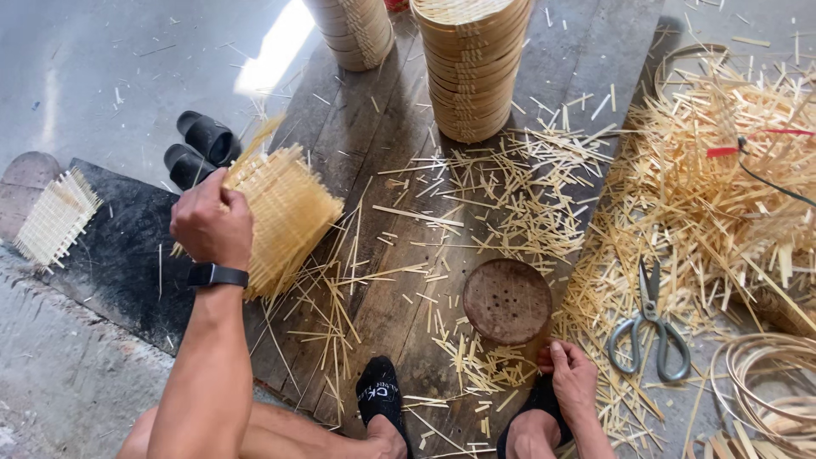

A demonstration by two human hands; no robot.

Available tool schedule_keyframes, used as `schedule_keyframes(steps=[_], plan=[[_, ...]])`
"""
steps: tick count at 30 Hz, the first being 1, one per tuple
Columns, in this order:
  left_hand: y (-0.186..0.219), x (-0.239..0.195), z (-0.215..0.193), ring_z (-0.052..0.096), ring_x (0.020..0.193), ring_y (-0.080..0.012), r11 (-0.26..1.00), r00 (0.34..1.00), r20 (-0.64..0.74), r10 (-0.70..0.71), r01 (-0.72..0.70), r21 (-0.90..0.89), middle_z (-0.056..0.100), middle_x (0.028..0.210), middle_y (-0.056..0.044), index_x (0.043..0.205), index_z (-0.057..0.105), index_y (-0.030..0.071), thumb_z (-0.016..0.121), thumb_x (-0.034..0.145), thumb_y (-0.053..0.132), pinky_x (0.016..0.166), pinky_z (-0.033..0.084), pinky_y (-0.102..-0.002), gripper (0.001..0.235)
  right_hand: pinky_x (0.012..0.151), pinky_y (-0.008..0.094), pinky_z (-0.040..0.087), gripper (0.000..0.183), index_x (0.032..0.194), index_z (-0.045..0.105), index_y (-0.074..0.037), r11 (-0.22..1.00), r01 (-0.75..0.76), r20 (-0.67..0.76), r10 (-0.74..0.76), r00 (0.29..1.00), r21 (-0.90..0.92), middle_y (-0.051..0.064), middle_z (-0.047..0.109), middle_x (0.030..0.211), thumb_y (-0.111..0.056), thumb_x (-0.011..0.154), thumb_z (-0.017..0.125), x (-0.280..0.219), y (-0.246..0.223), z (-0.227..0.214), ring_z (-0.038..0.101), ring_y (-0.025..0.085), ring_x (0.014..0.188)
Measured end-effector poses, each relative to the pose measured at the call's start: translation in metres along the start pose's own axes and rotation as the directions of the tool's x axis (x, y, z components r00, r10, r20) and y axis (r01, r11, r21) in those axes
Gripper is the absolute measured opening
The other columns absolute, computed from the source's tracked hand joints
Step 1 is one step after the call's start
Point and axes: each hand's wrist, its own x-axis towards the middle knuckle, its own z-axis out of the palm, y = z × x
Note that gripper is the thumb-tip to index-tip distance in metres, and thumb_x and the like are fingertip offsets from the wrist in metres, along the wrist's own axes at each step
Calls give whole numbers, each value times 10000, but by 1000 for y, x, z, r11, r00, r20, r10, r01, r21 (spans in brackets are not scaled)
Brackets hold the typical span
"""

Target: The person weaves bamboo strips into circular mats using a wooden template and shears. They repeatedly place the template on the mat, trim excess strips, and stack the finished pieces.

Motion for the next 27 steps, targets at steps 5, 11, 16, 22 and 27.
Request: schedule_keyframes(steps=[5, 11, 16, 22, 27], plan=[[126, -30, -27, 712, 871, -267, 734, 927, 79, 368, -237, -636, 749, 971, -127, 1023, 728, 51, 704, 853, -3, 774, 599, -405, 181, 692, 300, 571, 451, 1229, 666, 72, 942, 18, 67, -42, 997, 336, 122, 736, 971, -326, 1039, 574, -9, -40, -3, 689, 168, 800], [275, -154, -47, 604, 1253, -327, 338, 441, 181, 879, -308, -889, 635, 1368, -189, 1291, 644, 35, 626, 849, 4, 1016, 488, -505, 444, 741, 328, 603, 456, 1172, 643, 44, 875, -159, 248, 47, 968, 457, 115, 747, 1027, -297, 876, 710, 5, -96, -2, 717, 174, 858], [272, -179, -31, 508, 1329, -334, 361, 591, 311, 745, 34, -932, 618, 1355, -151, 1255, 638, 49, 793, 806, 198, 1119, 389, -490, 499, 722, 302, 589, 360, 1109, 703, 32, 994, -65, 103, 56, 993, 87, 111, 769, 995, -147, 820, 822, 21, -96, 8, 697, 146, 813], [263, -155, 54, 635, 1061, -239, 387, -43, 997, 62, 922, 16, 633, 1200, -165, 1303, 505, 6, 917, 720, 166, 943, 539, -408, 731, 671, 284, 581, 326, 1062, 734, 27, 995, -40, 55, 35, 998, 93, 112, 773, 938, -129, 801, 849, 17, -94, 9, 688, 129, 764], [257, -176, 90, 732, 806, -178, 147, -109, 947, 302, 987, 67, 780, 954, -106, 1068, 732, -40, 891, 685, 78, 792, 608, -347, 431, 695, 258, 597, 304, 1066, 735, -4, 999, -19, 35, 17, 999, 44, 80, 783, 938, -134, 809, 833, 17, -92, 9, 707, 106, 780]])
